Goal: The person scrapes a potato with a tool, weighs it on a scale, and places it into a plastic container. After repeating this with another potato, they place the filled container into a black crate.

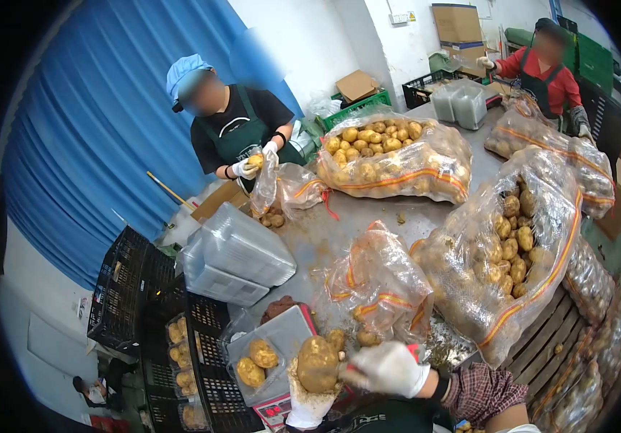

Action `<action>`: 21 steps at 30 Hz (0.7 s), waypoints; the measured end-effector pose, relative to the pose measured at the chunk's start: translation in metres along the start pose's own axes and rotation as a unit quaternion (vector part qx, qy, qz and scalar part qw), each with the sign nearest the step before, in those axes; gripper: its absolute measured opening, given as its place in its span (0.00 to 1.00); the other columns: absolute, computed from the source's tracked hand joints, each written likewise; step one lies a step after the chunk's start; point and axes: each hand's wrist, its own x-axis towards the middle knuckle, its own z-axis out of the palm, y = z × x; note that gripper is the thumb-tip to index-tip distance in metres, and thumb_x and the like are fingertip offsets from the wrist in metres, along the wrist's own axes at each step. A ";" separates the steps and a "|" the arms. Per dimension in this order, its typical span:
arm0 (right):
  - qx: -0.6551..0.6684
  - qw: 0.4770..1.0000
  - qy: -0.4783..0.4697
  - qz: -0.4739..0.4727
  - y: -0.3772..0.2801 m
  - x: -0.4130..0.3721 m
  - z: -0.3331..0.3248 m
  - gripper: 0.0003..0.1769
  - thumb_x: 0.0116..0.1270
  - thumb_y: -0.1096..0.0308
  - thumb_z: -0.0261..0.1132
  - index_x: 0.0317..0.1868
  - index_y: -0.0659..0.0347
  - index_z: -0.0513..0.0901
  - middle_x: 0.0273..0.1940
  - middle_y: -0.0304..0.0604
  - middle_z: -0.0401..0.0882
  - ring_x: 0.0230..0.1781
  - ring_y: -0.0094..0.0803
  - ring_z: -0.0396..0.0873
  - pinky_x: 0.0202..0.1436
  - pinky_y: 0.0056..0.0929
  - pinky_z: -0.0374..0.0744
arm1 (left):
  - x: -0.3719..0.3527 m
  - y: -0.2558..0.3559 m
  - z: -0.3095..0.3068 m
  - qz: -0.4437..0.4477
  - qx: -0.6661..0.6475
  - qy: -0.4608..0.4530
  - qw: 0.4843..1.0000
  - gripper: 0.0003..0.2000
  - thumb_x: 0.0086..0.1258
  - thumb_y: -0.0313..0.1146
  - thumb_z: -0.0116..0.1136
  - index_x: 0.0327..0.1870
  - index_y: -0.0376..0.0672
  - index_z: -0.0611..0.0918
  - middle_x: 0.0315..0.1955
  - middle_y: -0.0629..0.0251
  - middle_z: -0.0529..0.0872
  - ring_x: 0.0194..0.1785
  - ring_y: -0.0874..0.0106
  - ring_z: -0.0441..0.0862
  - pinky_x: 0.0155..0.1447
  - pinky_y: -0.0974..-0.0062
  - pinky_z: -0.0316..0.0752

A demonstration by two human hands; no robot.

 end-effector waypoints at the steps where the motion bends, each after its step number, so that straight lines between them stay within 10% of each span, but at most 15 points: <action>1: 0.000 1.000 -0.003 -0.025 -0.003 -0.001 0.002 0.19 0.58 0.52 0.70 0.19 0.55 0.77 0.15 0.42 0.71 0.14 0.40 0.74 0.18 0.36 0.71 | 0.001 0.001 -0.006 -0.041 -0.099 -0.060 0.992 0.36 0.68 0.65 0.41 0.70 0.48 0.64 0.63 0.50 0.71 0.60 0.53 0.74 0.54 0.55 0.76; 5: -0.011 0.997 -0.010 0.080 0.018 0.008 0.001 0.20 0.62 0.49 0.66 0.22 0.56 0.79 0.16 0.43 0.72 0.14 0.41 0.75 0.19 0.36 0.72 | 0.005 0.002 -0.012 -0.111 -0.298 -0.163 0.934 0.36 0.68 0.65 0.42 0.70 0.48 0.65 0.60 0.49 0.72 0.58 0.51 0.74 0.53 0.54 0.77; 8: -0.029 0.998 0.005 -0.051 0.001 -0.001 0.007 0.19 0.62 0.50 0.67 0.21 0.54 0.78 0.15 0.42 0.71 0.13 0.38 0.74 0.18 0.35 0.72 | 0.006 0.004 -0.008 -0.102 -0.248 -0.137 0.954 0.36 0.68 0.65 0.42 0.70 0.48 0.65 0.60 0.48 0.73 0.57 0.51 0.75 0.52 0.54 0.77; 20: 0.009 0.999 -0.014 -0.037 0.010 0.008 0.001 0.20 0.62 0.50 0.66 0.21 0.55 0.76 0.15 0.41 0.71 0.14 0.38 0.75 0.18 0.35 0.72 | 0.003 0.007 0.005 -0.037 -0.184 -0.040 0.981 0.34 0.70 0.63 0.42 0.69 0.49 0.66 0.62 0.55 0.73 0.59 0.56 0.74 0.57 0.52 0.75; 21: -0.012 0.997 -0.010 -0.077 0.004 0.008 0.002 0.21 0.62 0.50 0.66 0.20 0.55 0.76 0.15 0.42 0.71 0.14 0.38 0.75 0.18 0.35 0.72 | 0.010 0.002 -0.016 -0.052 -0.189 -0.185 0.963 0.32 0.71 0.61 0.42 0.69 0.50 0.66 0.62 0.54 0.73 0.60 0.55 0.74 0.59 0.51 0.74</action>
